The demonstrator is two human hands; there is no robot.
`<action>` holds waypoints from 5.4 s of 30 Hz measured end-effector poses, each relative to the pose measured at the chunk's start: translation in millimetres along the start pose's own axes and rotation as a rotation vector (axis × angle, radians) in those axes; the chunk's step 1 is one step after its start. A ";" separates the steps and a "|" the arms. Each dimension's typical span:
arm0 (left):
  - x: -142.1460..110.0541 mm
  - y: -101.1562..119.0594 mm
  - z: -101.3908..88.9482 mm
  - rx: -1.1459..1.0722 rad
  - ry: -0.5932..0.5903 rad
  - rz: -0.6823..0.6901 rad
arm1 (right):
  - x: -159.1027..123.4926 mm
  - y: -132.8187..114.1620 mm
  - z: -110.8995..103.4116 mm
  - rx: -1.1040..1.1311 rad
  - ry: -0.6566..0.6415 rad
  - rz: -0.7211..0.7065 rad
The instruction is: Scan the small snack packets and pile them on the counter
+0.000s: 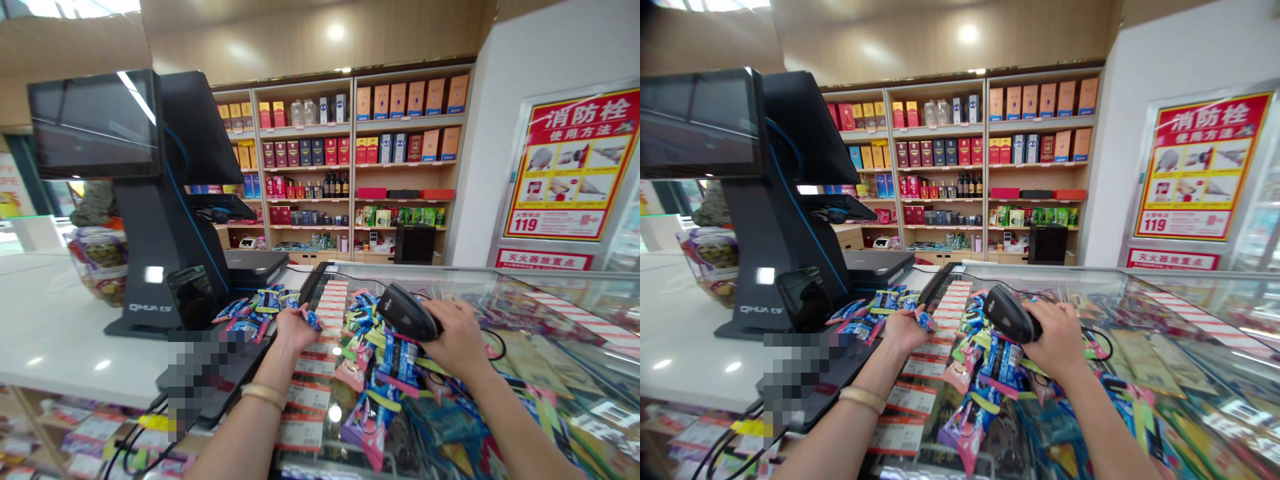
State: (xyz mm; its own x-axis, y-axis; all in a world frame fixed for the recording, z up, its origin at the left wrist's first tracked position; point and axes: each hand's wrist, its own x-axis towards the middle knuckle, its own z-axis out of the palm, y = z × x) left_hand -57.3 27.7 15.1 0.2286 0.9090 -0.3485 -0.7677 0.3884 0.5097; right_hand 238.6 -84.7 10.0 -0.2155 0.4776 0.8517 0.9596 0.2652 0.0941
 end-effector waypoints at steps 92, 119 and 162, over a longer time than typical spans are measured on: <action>34.8 4.4 -22.0 1.635 0.406 1.055 | 1.3 -1.5 -1.7 0.040 0.041 0.066; 0.3 -23.0 12.3 0.823 -0.365 0.958 | 10.3 -20.2 -15.7 0.154 -0.083 0.087; -28.4 49.3 -2.8 2.347 0.244 0.758 | -1.9 14.4 4.0 -0.045 0.102 -0.041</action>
State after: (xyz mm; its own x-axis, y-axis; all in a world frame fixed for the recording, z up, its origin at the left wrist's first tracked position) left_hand -103.3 20.6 47.9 0.1874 0.9483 0.2562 0.9681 -0.2225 0.1155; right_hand 252.0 -78.4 7.6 -0.2371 0.3786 0.8947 0.9581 0.2436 0.1509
